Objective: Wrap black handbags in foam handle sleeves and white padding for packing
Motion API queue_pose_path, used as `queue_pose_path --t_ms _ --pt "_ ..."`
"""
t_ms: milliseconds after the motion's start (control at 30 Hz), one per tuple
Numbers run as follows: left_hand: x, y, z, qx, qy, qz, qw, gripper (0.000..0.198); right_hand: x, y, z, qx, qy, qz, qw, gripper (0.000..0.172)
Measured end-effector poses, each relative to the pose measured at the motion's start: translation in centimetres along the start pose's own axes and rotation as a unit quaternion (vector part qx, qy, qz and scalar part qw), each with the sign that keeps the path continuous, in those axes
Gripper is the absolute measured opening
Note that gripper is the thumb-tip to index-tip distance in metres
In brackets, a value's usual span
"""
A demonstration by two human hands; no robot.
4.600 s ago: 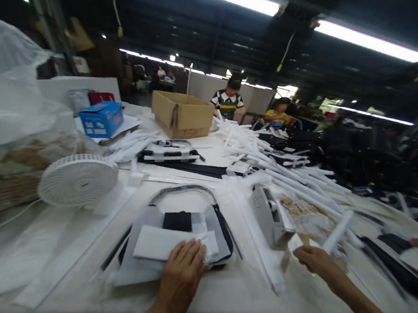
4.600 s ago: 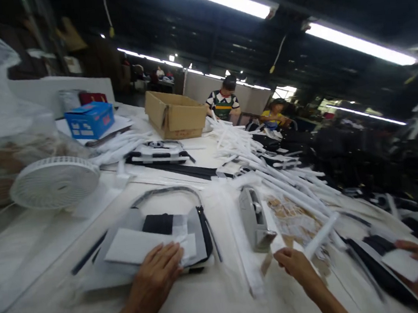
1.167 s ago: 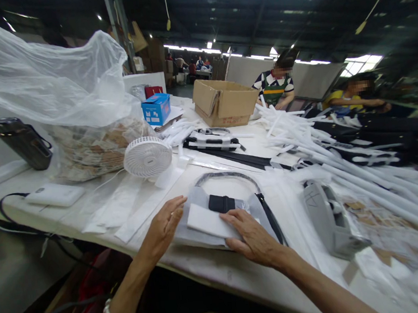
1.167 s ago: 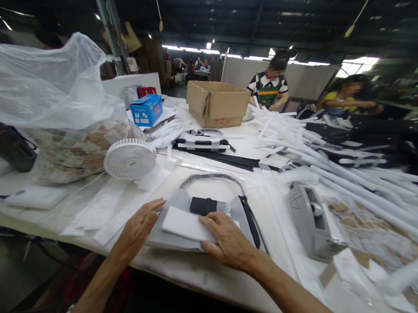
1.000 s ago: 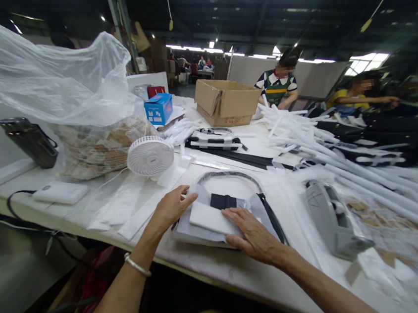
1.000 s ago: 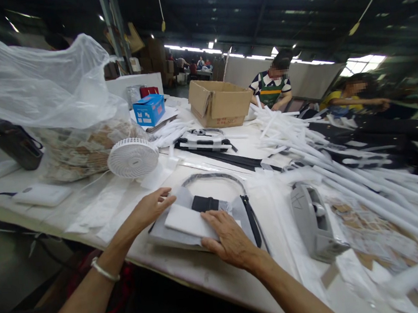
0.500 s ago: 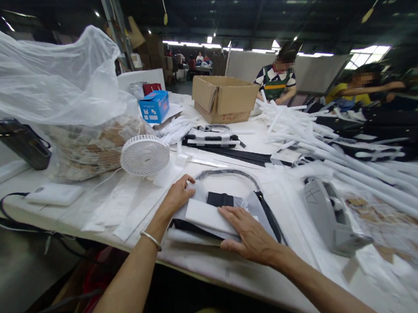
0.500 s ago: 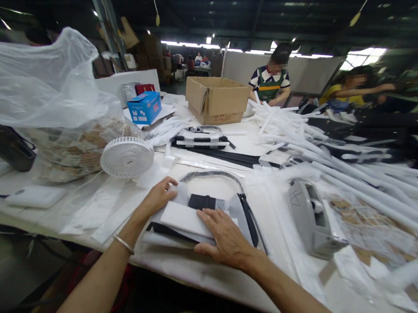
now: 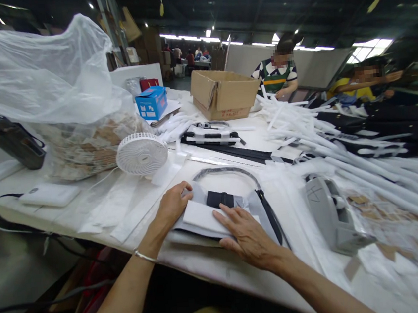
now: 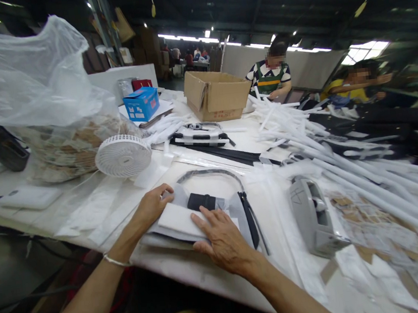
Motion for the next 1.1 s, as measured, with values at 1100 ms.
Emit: queue_pose_path --t_ms 1100 --pt "-4.6 3.2 -6.2 -0.325 -0.079 0.121 0.935 0.036 2.0 -1.3 1.7 -0.006 -0.055 0.143 0.988 0.057"
Point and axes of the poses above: each hand's wrist, its own z-axis towards the middle knuckle, its own x-axis out of the back of the hand, y = z × x, the point moved 5 cm from there along z, towards the middle knuckle, and after that the axes turned 2 degrees about -x, right-handed, at the moved point
